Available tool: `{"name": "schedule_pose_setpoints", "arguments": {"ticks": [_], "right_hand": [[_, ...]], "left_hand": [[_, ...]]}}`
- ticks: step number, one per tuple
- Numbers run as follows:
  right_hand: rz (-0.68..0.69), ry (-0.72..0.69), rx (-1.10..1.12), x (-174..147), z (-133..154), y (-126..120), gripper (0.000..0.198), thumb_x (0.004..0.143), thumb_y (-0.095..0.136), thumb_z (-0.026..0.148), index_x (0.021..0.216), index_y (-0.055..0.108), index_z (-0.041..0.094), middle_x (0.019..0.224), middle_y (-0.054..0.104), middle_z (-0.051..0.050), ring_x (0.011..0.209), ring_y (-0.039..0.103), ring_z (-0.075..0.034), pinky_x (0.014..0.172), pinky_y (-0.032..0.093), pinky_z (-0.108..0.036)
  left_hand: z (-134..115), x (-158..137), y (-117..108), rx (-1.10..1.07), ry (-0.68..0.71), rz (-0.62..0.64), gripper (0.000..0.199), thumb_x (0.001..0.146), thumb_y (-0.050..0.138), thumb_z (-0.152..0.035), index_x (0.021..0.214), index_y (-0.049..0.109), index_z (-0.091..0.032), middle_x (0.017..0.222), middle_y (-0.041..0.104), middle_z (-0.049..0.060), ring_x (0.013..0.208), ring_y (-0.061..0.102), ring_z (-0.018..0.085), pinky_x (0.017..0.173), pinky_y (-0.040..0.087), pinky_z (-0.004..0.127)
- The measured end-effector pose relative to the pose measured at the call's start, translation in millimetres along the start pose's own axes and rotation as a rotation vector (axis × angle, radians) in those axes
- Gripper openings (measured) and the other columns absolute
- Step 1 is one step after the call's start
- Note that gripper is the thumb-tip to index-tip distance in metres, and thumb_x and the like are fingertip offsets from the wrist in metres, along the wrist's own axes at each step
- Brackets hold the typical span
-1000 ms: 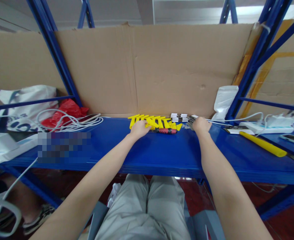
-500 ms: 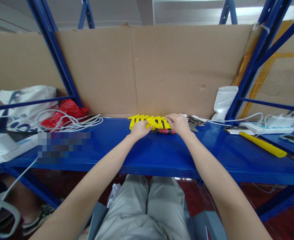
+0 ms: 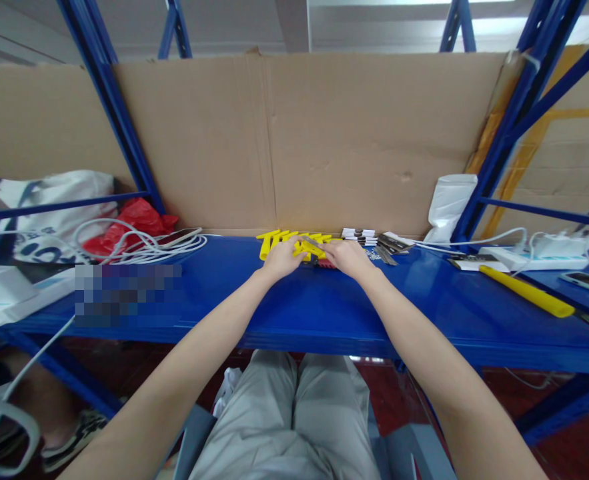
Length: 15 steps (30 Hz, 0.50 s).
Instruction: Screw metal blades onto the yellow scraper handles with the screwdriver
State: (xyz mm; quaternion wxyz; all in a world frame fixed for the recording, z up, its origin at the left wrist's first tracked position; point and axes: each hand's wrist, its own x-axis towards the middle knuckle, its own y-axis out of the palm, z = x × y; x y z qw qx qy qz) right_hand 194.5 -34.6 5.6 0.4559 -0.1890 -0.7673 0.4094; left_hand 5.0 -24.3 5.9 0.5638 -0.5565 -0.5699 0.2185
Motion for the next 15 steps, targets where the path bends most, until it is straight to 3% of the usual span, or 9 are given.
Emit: {"name": "schedule_pose_setpoints", "arguments": {"ticks": [6,10,15], "right_hand": [[-0.019,0.019,0.061,-0.6,2.1,-0.3,0.033,0.087,0.046,0.019,0.112,0.068,0.019,0.103,0.071,-0.009,0.090,0.067,-0.021,0.074,0.051,-0.029],[-0.073,0.078,0.299,0.9,1.5,3.8,0.034,0.082,0.047,0.017,0.108,0.069,0.017,0.102,0.071,-0.009,0.088,0.067,-0.020,0.077,0.051,-0.030],[-0.083,0.358,0.802,5.2,-1.0,6.9,0.025,0.082,0.045,0.020,0.098,0.063,0.013,0.076,0.070,-0.005,0.049,0.059,-0.011,0.051,0.048,-0.023]], "left_hand": [[3.1,-1.7,-0.8,0.026,0.144,0.011,0.042,0.093,0.041,-0.029,0.134,0.049,-0.028,0.118,0.063,0.007,0.112,0.056,0.022,0.094,0.043,0.036],[6.1,0.3,3.0,0.071,0.173,-0.012,0.043,0.094,0.038,-0.028,0.135,0.047,-0.027,0.112,0.063,0.009,0.107,0.058,0.023,0.091,0.044,0.036],[4.8,0.6,4.0,0.108,0.215,-0.021,0.046,0.095,0.034,-0.028,0.140,0.040,-0.028,0.112,0.061,0.009,0.106,0.057,0.023,0.088,0.044,0.034]]}}
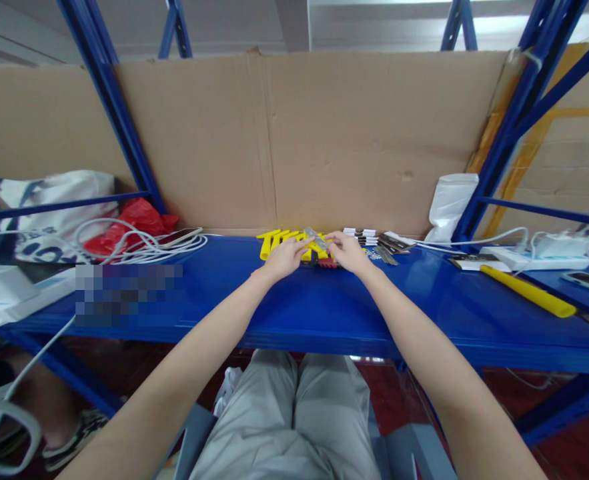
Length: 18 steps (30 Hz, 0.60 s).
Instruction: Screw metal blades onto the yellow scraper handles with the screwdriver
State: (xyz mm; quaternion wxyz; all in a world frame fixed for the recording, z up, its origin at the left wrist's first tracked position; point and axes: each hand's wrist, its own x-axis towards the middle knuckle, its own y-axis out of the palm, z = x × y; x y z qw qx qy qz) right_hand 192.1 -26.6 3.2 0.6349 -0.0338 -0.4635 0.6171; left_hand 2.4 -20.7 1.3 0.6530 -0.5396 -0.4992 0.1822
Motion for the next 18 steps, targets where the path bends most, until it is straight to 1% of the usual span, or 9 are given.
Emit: {"name": "schedule_pose_setpoints", "arguments": {"ticks": [1,3,6,10,13,18], "right_hand": [[0.016,0.056,0.078,0,1,-1,0.020,0.083,0.045,0.022,0.090,0.061,0.013,0.068,0.068,-0.004,0.043,0.055,-0.010,0.046,0.044,-0.021],[0.055,0.139,0.195,0,4,-2,0.015,0.083,0.048,0.025,0.077,0.057,0.015,0.056,0.062,0.000,0.038,0.049,-0.008,0.040,0.038,-0.019],[0.093,0.231,0.288,-3,10,-5,0.016,0.082,0.051,0.024,0.067,0.053,0.016,0.047,0.056,0.002,0.034,0.044,-0.006,0.035,0.031,-0.017],[0.127,0.319,0.311,-6,17,-7,0.022,0.082,0.051,0.020,0.061,0.051,0.016,0.042,0.053,0.003,0.031,0.038,-0.004,0.034,0.026,-0.016],[0.149,0.373,0.349,-6,15,-7,0.024,0.081,0.051,0.018,0.057,0.049,0.016,0.041,0.051,0.003,0.031,0.036,-0.004,0.035,0.024,-0.017],[0.198,0.403,0.455,-5,8,-8,0.025,0.079,0.056,0.020,0.056,0.048,0.016,0.041,0.049,0.003,0.033,0.033,-0.003,0.036,0.020,-0.018]], "left_hand": [[-1,0,0,0.005,0.011,0.005,0.046,0.095,0.033,-0.028,0.141,0.039,-0.028,0.113,0.060,0.009,0.106,0.057,0.023,0.087,0.044,0.034],[-3,-2,-1,0.018,0.028,0.016,0.046,0.095,0.033,-0.028,0.141,0.038,-0.029,0.112,0.059,0.010,0.103,0.057,0.023,0.086,0.045,0.034],[-6,-3,-2,0.049,0.055,0.031,0.046,0.095,0.032,-0.027,0.141,0.037,-0.028,0.112,0.058,0.010,0.100,0.058,0.023,0.084,0.045,0.035],[-8,-5,-1,0.089,0.081,0.038,0.047,0.095,0.032,-0.028,0.142,0.036,-0.027,0.113,0.057,0.011,0.098,0.059,0.023,0.083,0.045,0.034],[-10,-5,-1,0.106,0.087,0.043,0.047,0.095,0.032,-0.029,0.142,0.036,-0.028,0.113,0.056,0.011,0.097,0.059,0.023,0.082,0.045,0.034],[-13,-6,-2,0.121,0.067,0.049,0.047,0.095,0.032,-0.027,0.141,0.036,-0.031,0.113,0.055,0.011,0.095,0.059,0.023,0.078,0.046,0.034]]}}
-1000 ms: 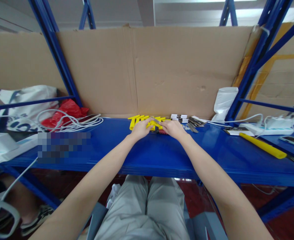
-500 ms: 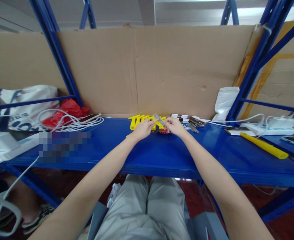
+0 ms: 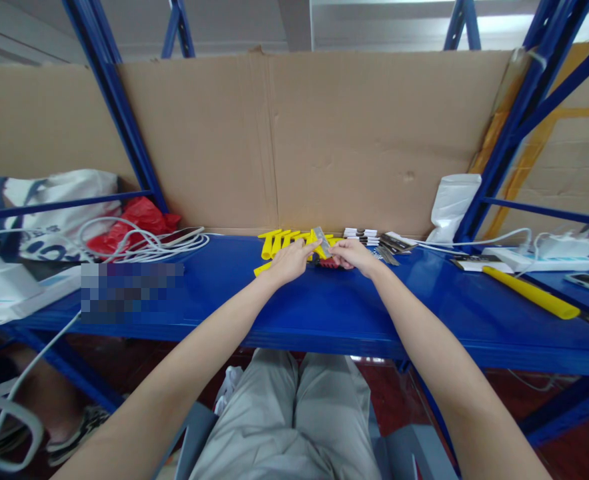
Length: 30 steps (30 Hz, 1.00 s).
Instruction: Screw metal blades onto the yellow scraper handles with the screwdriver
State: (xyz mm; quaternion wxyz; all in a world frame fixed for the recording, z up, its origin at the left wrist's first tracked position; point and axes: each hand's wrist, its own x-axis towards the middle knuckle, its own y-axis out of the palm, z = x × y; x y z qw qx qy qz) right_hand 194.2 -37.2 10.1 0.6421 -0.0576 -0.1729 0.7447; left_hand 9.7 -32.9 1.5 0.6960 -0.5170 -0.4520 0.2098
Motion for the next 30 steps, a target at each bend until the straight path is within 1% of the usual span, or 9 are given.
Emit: {"name": "schedule_pose_setpoints", "arguments": {"ticks": [4,7,12,14,19,25,30], "right_hand": [[0.021,0.040,0.057,-0.2,-0.9,-0.3,0.024,0.078,0.056,0.020,0.056,0.047,0.016,0.040,0.044,0.004,0.032,0.029,-0.003,0.036,0.017,-0.018],[0.015,0.073,0.094,-0.4,0.1,1.9,0.022,0.078,0.057,0.020,0.059,0.047,0.017,0.041,0.044,0.005,0.032,0.029,-0.003,0.035,0.017,-0.018],[-0.023,0.108,0.126,2.0,-0.3,5.4,0.018,0.080,0.058,0.023,0.065,0.051,0.016,0.045,0.047,0.003,0.034,0.031,-0.003,0.035,0.019,-0.017],[-0.029,0.113,0.125,2.9,-1.2,6.1,0.018,0.079,0.059,0.024,0.065,0.050,0.016,0.045,0.046,0.003,0.034,0.031,-0.003,0.035,0.019,-0.017],[0.023,0.111,0.142,1.1,-2.0,7.7,0.020,0.076,0.061,0.026,0.064,0.049,0.016,0.043,0.042,0.006,0.035,0.029,-0.002,0.037,0.017,-0.016],[0.051,0.118,0.182,-2.3,0.1,6.1,0.016,0.073,0.062,0.022,0.066,0.049,0.016,0.048,0.048,0.004,0.037,0.032,-0.003,0.038,0.019,-0.016],[0.030,0.160,0.249,-1.3,3.0,5.5,0.010,0.077,0.055,0.021,0.070,0.050,0.016,0.050,0.052,0.001,0.037,0.034,-0.006,0.036,0.019,-0.019]], "left_hand": [[-0.8,0.0,-1.4,0.003,-0.008,0.011,0.048,0.095,0.032,-0.025,0.141,0.036,-0.032,0.112,0.055,0.011,0.095,0.059,0.022,0.076,0.045,0.032],[-1.5,-0.7,-2.3,0.007,-0.007,0.014,0.048,0.094,0.032,-0.023,0.141,0.037,-0.032,0.111,0.055,0.011,0.094,0.059,0.022,0.075,0.045,0.033],[-3.0,-1.6,-0.6,0.006,0.051,0.002,0.048,0.094,0.031,-0.023,0.142,0.036,-0.032,0.109,0.054,0.010,0.094,0.057,0.023,0.077,0.045,0.034],[-2.9,-1.2,1.0,0.001,0.076,0.006,0.049,0.094,0.031,-0.021,0.142,0.034,-0.033,0.111,0.053,0.009,0.096,0.057,0.022,0.079,0.045,0.034],[-2.3,0.2,3.4,-0.024,0.081,0.035,0.051,0.093,0.030,-0.018,0.142,0.035,-0.033,0.112,0.053,0.009,0.094,0.057,0.021,0.080,0.046,0.034],[-1.5,0.5,4.0,-0.048,0.104,0.029,0.052,0.093,0.029,-0.016,0.141,0.037,-0.034,0.109,0.055,0.008,0.096,0.056,0.021,0.082,0.045,0.034],[-3.1,-0.3,2.1,-0.052,0.113,0.028,0.051,0.093,0.030,-0.019,0.141,0.036,-0.034,0.108,0.054,0.008,0.095,0.056,0.020,0.081,0.045,0.032]]}}
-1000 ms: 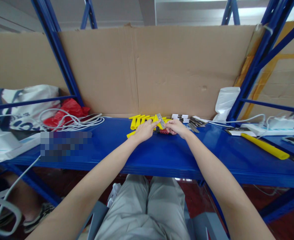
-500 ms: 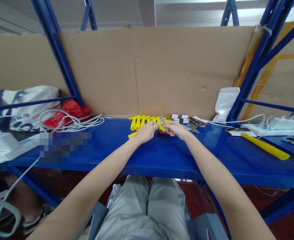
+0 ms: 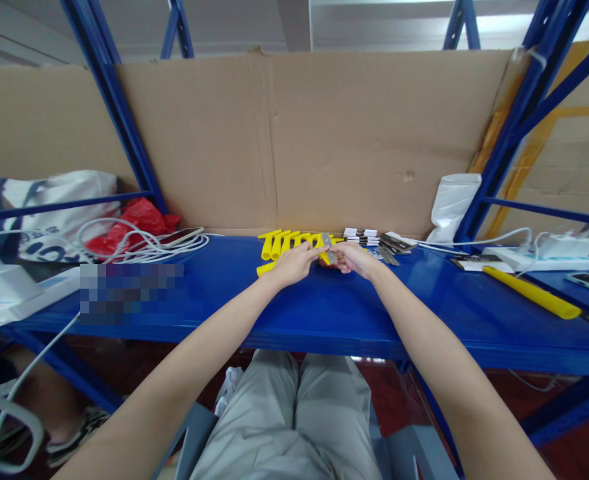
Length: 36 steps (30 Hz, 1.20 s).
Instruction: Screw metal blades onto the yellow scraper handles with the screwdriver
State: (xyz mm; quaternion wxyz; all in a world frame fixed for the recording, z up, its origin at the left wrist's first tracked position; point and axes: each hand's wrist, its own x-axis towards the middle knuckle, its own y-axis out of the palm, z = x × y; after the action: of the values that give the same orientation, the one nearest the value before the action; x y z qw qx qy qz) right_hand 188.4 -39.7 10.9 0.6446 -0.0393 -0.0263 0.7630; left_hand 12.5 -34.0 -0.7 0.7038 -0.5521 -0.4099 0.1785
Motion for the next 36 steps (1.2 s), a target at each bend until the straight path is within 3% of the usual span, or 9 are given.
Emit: {"name": "schedule_pose_setpoints", "arguments": {"ticks": [7,13,23,26,28,31,33,36], "right_hand": [[-0.195,-0.098,-0.078,7,-3,-1,0.013,0.081,0.052,0.024,0.070,0.050,0.017,0.042,0.042,0.005,0.034,0.034,-0.007,0.035,0.022,-0.020],[-0.267,-0.140,-0.149,7,-2,-1,0.020,0.077,0.054,0.021,0.060,0.044,0.019,0.038,0.034,0.007,0.032,0.030,-0.006,0.034,0.022,-0.020],[-0.246,-0.147,-0.077,13,-7,-7,0.021,0.076,0.056,0.034,0.065,0.048,0.018,0.043,0.039,0.005,0.035,0.029,-0.005,0.035,0.022,-0.019],[-0.340,-0.167,-0.103,14,-5,-18,0.014,0.077,0.052,0.028,0.070,0.052,0.017,0.047,0.042,0.004,0.035,0.027,-0.005,0.036,0.022,-0.020],[-0.473,-0.174,-0.277,14,-4,-30,0.011,0.077,0.049,0.022,0.069,0.054,0.016,0.047,0.044,0.003,0.037,0.031,-0.007,0.038,0.024,-0.021],[-0.613,-0.197,-0.760,14,-5,-47,0.015,0.075,0.049,0.017,0.062,0.057,0.016,0.051,0.053,-0.003,0.048,0.045,-0.011,0.045,0.031,-0.021],[-0.578,-0.172,-1.000,13,-6,-53,0.018,0.075,0.051,0.016,0.059,0.058,0.016,0.055,0.059,-0.005,0.056,0.053,-0.013,0.051,0.035,-0.021],[-0.416,-0.096,-1.111,11,-6,-51,0.025,0.080,0.050,0.019,0.056,0.058,0.016,0.050,0.058,-0.005,0.055,0.055,-0.014,0.054,0.036,-0.022]], "left_hand": [[-9,-1,-1,0.002,0.097,-0.001,0.049,0.094,0.030,-0.020,0.140,0.037,-0.033,0.110,0.053,0.007,0.096,0.055,0.019,0.082,0.045,0.031],[-11,-1,1,-0.006,0.111,-0.011,0.049,0.094,0.030,-0.021,0.142,0.033,-0.033,0.110,0.053,0.007,0.098,0.055,0.020,0.082,0.046,0.032],[-8,-1,0,-0.023,0.080,-0.010,0.047,0.095,0.030,-0.024,0.141,0.036,-0.029,0.113,0.055,0.008,0.101,0.056,0.021,0.084,0.047,0.032],[-4,-1,0,-0.009,0.020,-0.005,0.046,0.095,0.030,-0.025,0.140,0.038,-0.029,0.115,0.055,0.009,0.103,0.057,0.021,0.085,0.046,0.033],[-1,0,1,-0.011,-0.022,-0.011,0.045,0.095,0.031,-0.026,0.140,0.040,-0.029,0.116,0.056,0.009,0.103,0.057,0.022,0.086,0.046,0.034],[2,2,4,-0.040,-0.070,-0.020,0.045,0.095,0.032,-0.028,0.139,0.042,-0.028,0.119,0.056,0.010,0.105,0.058,0.023,0.087,0.046,0.034],[4,3,6,-0.058,-0.089,-0.014,0.044,0.095,0.033,-0.028,0.138,0.043,-0.029,0.121,0.055,0.010,0.107,0.057,0.023,0.087,0.046,0.034],[6,4,8,-0.076,-0.107,0.010,0.044,0.094,0.036,-0.028,0.137,0.043,-0.030,0.122,0.056,0.010,0.108,0.057,0.022,0.088,0.046,0.035]]}}
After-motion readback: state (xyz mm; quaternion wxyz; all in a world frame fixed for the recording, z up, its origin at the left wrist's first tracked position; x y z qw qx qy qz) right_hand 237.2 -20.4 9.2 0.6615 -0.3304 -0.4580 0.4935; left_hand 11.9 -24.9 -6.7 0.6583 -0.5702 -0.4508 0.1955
